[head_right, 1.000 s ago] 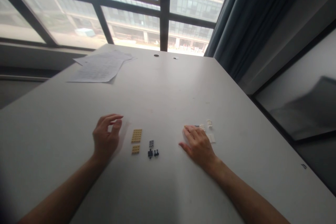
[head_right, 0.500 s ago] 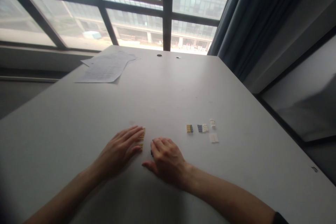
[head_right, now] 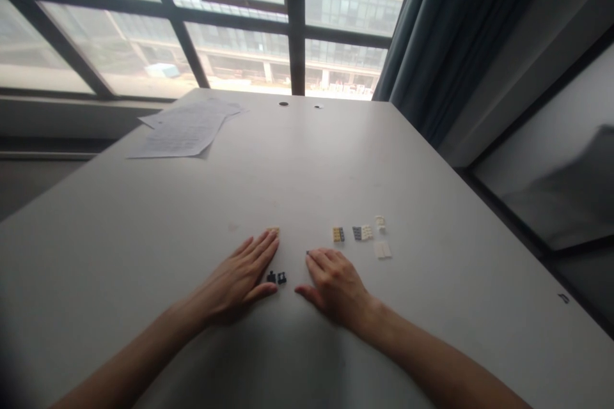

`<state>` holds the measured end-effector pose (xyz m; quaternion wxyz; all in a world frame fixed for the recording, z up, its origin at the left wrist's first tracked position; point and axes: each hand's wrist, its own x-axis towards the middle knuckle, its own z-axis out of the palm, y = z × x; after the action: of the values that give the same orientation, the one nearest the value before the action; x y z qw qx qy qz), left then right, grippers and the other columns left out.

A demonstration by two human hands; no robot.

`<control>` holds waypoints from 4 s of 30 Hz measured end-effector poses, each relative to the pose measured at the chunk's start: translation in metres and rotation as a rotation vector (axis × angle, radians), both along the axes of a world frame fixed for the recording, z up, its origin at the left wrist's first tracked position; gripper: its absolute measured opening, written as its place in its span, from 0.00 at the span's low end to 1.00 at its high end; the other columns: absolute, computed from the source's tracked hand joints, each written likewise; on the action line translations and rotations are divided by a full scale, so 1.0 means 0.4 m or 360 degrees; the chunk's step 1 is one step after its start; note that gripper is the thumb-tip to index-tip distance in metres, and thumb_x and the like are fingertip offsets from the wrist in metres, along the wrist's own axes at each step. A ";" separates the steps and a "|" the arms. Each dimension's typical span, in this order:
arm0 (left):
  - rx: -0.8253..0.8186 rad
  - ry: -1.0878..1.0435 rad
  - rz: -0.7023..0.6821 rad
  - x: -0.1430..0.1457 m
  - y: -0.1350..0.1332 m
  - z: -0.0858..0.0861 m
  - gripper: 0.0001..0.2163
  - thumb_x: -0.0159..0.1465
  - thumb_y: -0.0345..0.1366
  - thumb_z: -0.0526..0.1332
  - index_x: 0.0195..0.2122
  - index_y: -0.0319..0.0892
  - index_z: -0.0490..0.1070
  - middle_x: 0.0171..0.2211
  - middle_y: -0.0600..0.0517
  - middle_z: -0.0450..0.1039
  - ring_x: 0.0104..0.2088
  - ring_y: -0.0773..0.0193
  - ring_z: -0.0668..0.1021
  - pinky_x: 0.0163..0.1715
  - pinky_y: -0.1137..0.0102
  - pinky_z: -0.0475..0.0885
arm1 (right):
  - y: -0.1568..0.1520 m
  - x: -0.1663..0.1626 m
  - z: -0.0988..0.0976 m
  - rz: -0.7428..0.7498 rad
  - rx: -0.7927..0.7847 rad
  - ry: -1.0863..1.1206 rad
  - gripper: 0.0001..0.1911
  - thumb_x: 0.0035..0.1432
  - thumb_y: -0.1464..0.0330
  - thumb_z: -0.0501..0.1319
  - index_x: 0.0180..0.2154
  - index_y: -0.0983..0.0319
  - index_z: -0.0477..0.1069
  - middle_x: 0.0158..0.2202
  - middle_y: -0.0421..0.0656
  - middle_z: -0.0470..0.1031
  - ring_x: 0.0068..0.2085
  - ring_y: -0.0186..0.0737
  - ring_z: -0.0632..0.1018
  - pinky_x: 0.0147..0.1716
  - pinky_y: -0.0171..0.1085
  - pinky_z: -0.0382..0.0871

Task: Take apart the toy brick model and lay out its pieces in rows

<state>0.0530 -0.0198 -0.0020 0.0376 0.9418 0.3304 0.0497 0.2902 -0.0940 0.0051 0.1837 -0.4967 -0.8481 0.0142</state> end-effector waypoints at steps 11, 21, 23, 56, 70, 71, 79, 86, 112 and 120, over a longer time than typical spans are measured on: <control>-0.0105 -0.0064 -0.0016 0.237 -0.031 0.009 0.44 0.61 0.66 0.39 0.65 0.31 0.50 0.66 0.37 0.46 0.67 0.49 0.51 0.64 0.56 0.49 | -0.064 0.156 -0.010 -0.0235 0.0065 -0.0082 0.21 0.64 0.60 0.54 0.51 0.67 0.69 0.50 0.53 0.73 0.51 0.50 0.72 0.52 0.49 0.68; -0.0108 -0.0150 0.0011 0.198 -0.038 0.068 0.45 0.60 0.65 0.42 0.66 0.30 0.47 0.67 0.37 0.44 0.67 0.48 0.50 0.64 0.55 0.49 | -0.064 0.162 -0.012 -0.0205 0.0170 -0.0070 0.23 0.64 0.59 0.54 0.53 0.69 0.67 0.51 0.55 0.72 0.52 0.51 0.71 0.52 0.50 0.68; -0.0083 -0.0193 0.0028 0.127 -0.029 0.107 0.42 0.62 0.64 0.42 0.66 0.32 0.45 0.67 0.39 0.43 0.67 0.50 0.50 0.64 0.56 0.49 | -0.065 0.152 -0.011 -0.0182 0.0192 -0.0042 0.24 0.64 0.58 0.55 0.53 0.69 0.66 0.51 0.56 0.71 0.52 0.51 0.71 0.52 0.50 0.68; -0.0059 -0.0041 -0.0327 0.056 -0.170 -0.021 0.45 0.60 0.64 0.47 0.68 0.36 0.38 0.67 0.39 0.43 0.67 0.49 0.50 0.64 0.56 0.50 | -0.154 0.105 -0.020 0.0155 0.0045 -0.0086 0.30 0.62 0.56 0.56 0.56 0.73 0.65 0.56 0.58 0.69 0.58 0.52 0.68 0.56 0.48 0.67; -0.0104 -0.0103 -0.0255 0.273 -0.167 -0.008 0.43 0.61 0.64 0.44 0.65 0.31 0.49 0.66 0.36 0.46 0.66 0.46 0.51 0.63 0.54 0.52 | -0.170 0.268 -0.016 -0.0008 0.0097 -0.0091 0.27 0.63 0.60 0.57 0.59 0.70 0.62 0.58 0.56 0.67 0.60 0.49 0.67 0.57 0.48 0.67; -0.0094 -0.0107 -0.0249 0.271 -0.168 -0.008 0.43 0.61 0.64 0.44 0.65 0.31 0.48 0.66 0.36 0.45 0.66 0.46 0.51 0.63 0.54 0.52 | -0.172 0.271 -0.019 -0.0033 0.0115 -0.0062 0.27 0.63 0.61 0.56 0.59 0.70 0.61 0.58 0.56 0.67 0.60 0.49 0.67 0.57 0.48 0.67; 0.0059 -0.0170 -0.0204 0.186 -0.156 -0.011 0.40 0.63 0.60 0.47 0.66 0.33 0.46 0.66 0.37 0.46 0.67 0.47 0.50 0.63 0.54 0.53 | -0.196 0.287 -0.035 -0.0213 0.0161 -0.0015 0.24 0.63 0.63 0.56 0.59 0.66 0.63 0.55 0.54 0.70 0.57 0.48 0.70 0.54 0.49 0.69; 0.0124 -0.0169 -0.0418 0.214 -0.191 0.004 0.37 0.60 0.60 0.54 0.64 0.41 0.53 0.68 0.43 0.44 0.67 0.45 0.47 0.64 0.49 0.47 | -0.157 0.258 -0.027 -0.0315 0.0116 -0.0031 0.23 0.62 0.60 0.57 0.56 0.64 0.66 0.57 0.55 0.67 0.58 0.51 0.67 0.55 0.53 0.67; 0.0398 -0.0258 -0.0137 0.121 -0.123 0.015 0.27 0.63 0.54 0.54 0.58 0.43 0.63 0.65 0.41 0.51 0.66 0.43 0.50 0.62 0.46 0.48 | -0.148 0.250 -0.031 -0.0203 0.0271 -0.0026 0.18 0.61 0.65 0.58 0.52 0.61 0.68 0.57 0.52 0.66 0.58 0.52 0.66 0.53 0.53 0.65; 0.0365 -0.0409 0.0095 -0.050 -0.111 0.002 0.27 0.64 0.49 0.57 0.62 0.47 0.55 0.64 0.44 0.54 0.65 0.45 0.55 0.62 0.47 0.53 | -0.152 0.247 -0.036 -0.0186 0.0318 0.0024 0.17 0.61 0.66 0.59 0.51 0.61 0.69 0.55 0.52 0.68 0.57 0.52 0.67 0.53 0.53 0.65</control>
<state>0.0328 -0.0644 -0.0012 -0.0297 0.9156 0.3428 0.2082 0.3889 -0.1550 -0.0095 0.2393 -0.5244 -0.8135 -0.0773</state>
